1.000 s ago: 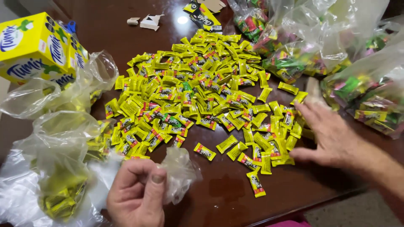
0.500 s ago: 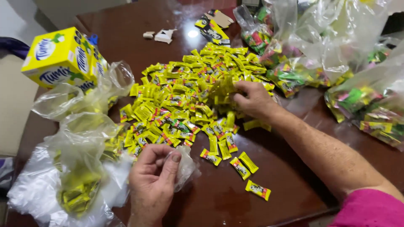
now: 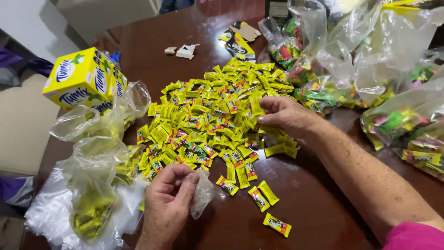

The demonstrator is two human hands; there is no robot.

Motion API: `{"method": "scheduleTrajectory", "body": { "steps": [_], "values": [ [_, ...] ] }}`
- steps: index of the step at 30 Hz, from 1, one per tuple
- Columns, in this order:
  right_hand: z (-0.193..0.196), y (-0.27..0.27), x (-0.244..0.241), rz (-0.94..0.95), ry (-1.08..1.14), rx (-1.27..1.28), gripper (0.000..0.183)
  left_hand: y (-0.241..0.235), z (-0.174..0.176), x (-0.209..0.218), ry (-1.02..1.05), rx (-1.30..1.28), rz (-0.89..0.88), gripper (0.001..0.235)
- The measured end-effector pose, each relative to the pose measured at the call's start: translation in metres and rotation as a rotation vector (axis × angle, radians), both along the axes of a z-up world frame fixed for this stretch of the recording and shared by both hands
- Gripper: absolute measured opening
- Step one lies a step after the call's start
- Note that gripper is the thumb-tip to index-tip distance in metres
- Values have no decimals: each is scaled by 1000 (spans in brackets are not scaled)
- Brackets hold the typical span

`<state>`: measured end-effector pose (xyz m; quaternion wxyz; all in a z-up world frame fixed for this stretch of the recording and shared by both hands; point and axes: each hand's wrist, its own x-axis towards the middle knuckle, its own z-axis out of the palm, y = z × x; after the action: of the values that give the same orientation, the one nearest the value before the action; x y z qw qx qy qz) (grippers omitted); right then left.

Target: Bagging yellow-wrapped candies from a large pile into small plastic bags

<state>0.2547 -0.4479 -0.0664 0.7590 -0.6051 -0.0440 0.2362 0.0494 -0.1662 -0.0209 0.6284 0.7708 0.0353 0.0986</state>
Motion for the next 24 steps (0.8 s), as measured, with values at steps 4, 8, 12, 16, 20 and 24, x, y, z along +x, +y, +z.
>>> {"method": "scheduleTrajectory", "body": {
  "steps": [4,8,12,16,20,24],
  "values": [
    [21,4,-12,82,-78,-92,32,-17,52,-4,-74,24,-69,4],
    [43,7,-22,148,-9,-242,30,-27,52,4,-288,247,28,6],
    [26,6,-14,310,-158,-196,30,-18,5,30,-253,262,72,11],
    [23,11,-14,231,-303,-364,28,1,-15,46,-249,58,22,11],
    [9,6,-10,168,-204,-118,34,3,-8,39,-137,-31,-44,13],
    [13,9,-16,168,-51,156,38,6,-10,39,-93,51,-46,9]
  ]
}}
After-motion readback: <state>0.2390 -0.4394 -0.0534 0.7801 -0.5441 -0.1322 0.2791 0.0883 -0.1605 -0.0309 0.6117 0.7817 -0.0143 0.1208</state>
